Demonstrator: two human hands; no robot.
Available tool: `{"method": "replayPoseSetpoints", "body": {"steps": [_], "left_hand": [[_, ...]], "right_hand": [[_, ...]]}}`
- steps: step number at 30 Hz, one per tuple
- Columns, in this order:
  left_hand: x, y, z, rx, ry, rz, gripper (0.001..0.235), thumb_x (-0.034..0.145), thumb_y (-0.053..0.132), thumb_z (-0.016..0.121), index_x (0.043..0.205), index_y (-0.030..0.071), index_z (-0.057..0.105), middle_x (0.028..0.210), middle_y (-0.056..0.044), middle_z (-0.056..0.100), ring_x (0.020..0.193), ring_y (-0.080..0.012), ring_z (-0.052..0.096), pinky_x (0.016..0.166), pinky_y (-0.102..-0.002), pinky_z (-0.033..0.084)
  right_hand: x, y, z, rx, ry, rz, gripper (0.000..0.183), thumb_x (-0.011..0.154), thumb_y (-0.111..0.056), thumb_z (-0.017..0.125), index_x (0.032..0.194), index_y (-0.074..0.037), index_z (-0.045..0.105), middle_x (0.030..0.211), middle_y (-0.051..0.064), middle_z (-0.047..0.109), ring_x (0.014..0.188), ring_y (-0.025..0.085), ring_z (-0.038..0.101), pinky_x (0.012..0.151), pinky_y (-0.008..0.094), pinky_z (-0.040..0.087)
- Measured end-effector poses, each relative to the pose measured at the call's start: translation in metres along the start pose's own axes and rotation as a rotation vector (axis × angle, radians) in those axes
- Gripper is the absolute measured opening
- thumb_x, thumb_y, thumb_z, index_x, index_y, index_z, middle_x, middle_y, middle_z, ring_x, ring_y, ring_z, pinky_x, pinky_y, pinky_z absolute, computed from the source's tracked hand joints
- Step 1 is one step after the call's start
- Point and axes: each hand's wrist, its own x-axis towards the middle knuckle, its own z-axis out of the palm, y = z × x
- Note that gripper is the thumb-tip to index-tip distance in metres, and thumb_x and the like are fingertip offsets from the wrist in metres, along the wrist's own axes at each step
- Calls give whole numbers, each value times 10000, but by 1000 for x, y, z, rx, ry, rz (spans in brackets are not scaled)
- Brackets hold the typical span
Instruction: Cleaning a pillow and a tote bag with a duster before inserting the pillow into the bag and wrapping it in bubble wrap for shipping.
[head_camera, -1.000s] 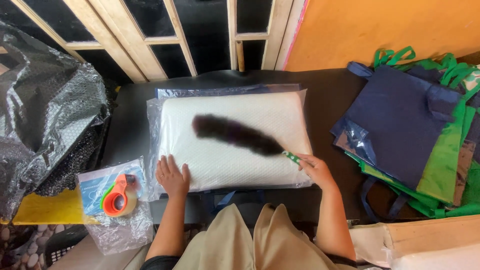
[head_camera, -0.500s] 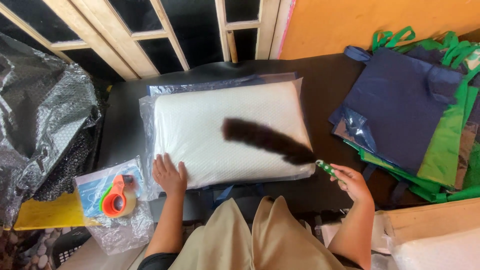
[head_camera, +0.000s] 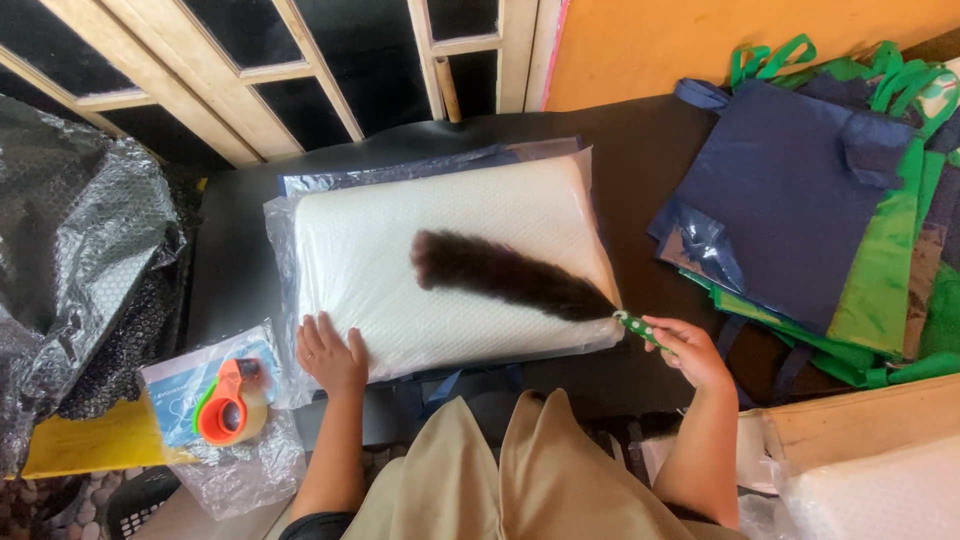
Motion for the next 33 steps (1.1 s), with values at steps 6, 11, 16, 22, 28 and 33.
{"method": "replayPoseSetpoints", "body": {"steps": [6, 11, 16, 22, 28, 33], "left_hand": [[1, 1, -4, 1, -17, -5, 624, 1000, 473, 531, 1474, 68, 533, 1501, -221, 496, 1425, -436, 425, 1132, -535, 303], [2, 3, -4, 2, 19, 16, 614, 1004, 466, 525, 1470, 66, 540, 1493, -223, 505, 1412, -433, 441, 1119, -528, 311], [2, 3, -2, 15, 28, 13, 613, 1000, 461, 531, 1471, 69, 542, 1498, -215, 505, 1416, -424, 439, 1120, -527, 309], [6, 3, -12, -48, -19, -10, 627, 997, 461, 559, 1475, 55, 530, 1508, -239, 490, 1432, -437, 425, 1144, -537, 310], [2, -38, -11, -277, -36, -137, 620, 992, 361, 621, 1455, -33, 500, 1456, -328, 492, 1387, -499, 459, 1154, -553, 355], [-12, -74, -24, -447, -484, -592, 798, 1115, 669, 376, 1423, -42, 571, 1372, -320, 598, 1331, -479, 528, 1132, -561, 369]], "right_hand": [[29, 20, 1, 29, 152, 0, 368, 1062, -153, 566, 1408, -29, 577, 861, 292, 649, 402, 60, 378, 379, 175, 276], [35, 5, -1, 174, 159, -116, 346, 1054, -134, 575, 1399, -143, 595, 806, 227, 609, 402, 48, 363, 387, 138, 293], [19, 10, -8, 19, 47, -36, 335, 982, -70, 636, 1314, -27, 661, 790, 294, 649, 387, 54, 357, 357, 169, 285], [19, 20, -1, -16, 240, -61, 340, 1043, -127, 606, 1375, -59, 621, 890, 305, 668, 416, 53, 364, 393, 161, 276], [33, 64, -45, -482, 580, 6, 449, 997, -173, 690, 1433, -204, 588, 1050, 186, 714, 612, 127, 595, 574, 237, 425], [46, 104, -50, -1230, 604, 227, 559, 960, -574, 627, 1451, -309, 641, 1557, 146, 528, 1463, 334, 450, 1158, 521, 362]]}}
